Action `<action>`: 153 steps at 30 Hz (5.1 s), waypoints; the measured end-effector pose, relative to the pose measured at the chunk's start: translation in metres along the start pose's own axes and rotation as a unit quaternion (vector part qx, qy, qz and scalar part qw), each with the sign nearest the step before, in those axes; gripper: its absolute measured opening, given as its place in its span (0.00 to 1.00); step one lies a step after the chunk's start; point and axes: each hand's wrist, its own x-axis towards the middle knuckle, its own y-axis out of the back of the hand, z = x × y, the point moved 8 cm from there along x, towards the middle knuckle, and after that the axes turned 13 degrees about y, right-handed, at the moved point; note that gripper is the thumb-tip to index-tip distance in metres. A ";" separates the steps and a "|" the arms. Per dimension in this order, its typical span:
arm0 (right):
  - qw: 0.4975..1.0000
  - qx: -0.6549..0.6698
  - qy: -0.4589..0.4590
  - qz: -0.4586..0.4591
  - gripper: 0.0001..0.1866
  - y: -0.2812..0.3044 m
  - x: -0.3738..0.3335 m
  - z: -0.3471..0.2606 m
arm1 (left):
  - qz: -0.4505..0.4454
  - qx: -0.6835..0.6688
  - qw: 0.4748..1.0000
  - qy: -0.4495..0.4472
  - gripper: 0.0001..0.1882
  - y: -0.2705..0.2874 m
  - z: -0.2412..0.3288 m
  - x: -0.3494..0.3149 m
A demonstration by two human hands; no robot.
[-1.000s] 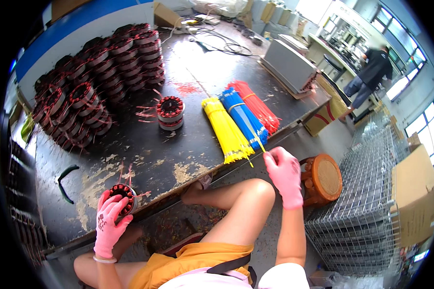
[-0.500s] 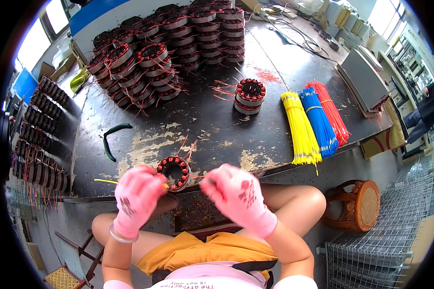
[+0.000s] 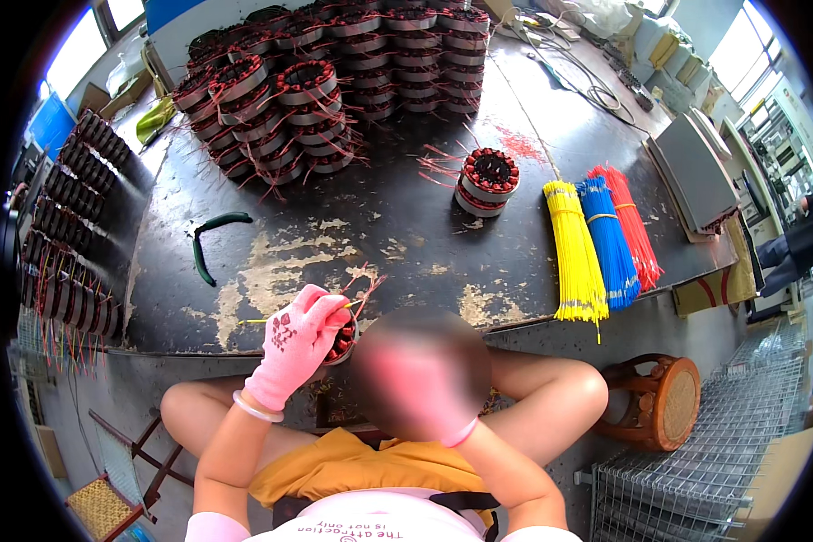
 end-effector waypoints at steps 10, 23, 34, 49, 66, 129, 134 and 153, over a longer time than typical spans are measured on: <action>0.835 0.409 -0.304 -0.208 0.14 -0.045 0.071 0.048 | -0.005 -0.104 0.994 -0.021 0.16 -0.005 0.006 0.010; 0.953 0.281 -0.097 0.054 0.07 -0.004 0.041 0.023 | -0.024 -0.123 0.992 -0.002 0.10 -0.008 -0.004 0.008; 0.973 0.214 -0.085 0.000 0.06 0.012 0.063 0.005 | -0.055 -0.047 0.997 -0.021 0.09 0.003 0.008 0.007; 0.950 0.240 -0.180 -0.090 0.06 0.004 0.075 0.022 | 0.035 -0.060 0.995 -0.067 0.10 -0.005 0.012 0.006; 0.951 -0.192 0.237 -0.056 0.20 0.016 0.067 -0.021 | -0.025 -0.063 0.997 -0.030 0.10 -0.015 0.004 0.006; 0.854 0.359 -0.334 -0.172 0.13 -0.016 0.037 0.037 | -0.041 -0.079 0.995 -0.051 0.07 -0.016 0.004 0.007; 0.984 -0.079 0.052 -0.152 0.13 0.021 0.072 0.005 | -0.037 -0.084 0.995 -0.046 0.09 -0.016 0.003 0.007; 0.947 -0.222 0.217 -0.086 0.21 0.017 0.065 -0.021 | -0.052 -0.085 0.994 -0.053 0.10 -0.016 0.008 0.008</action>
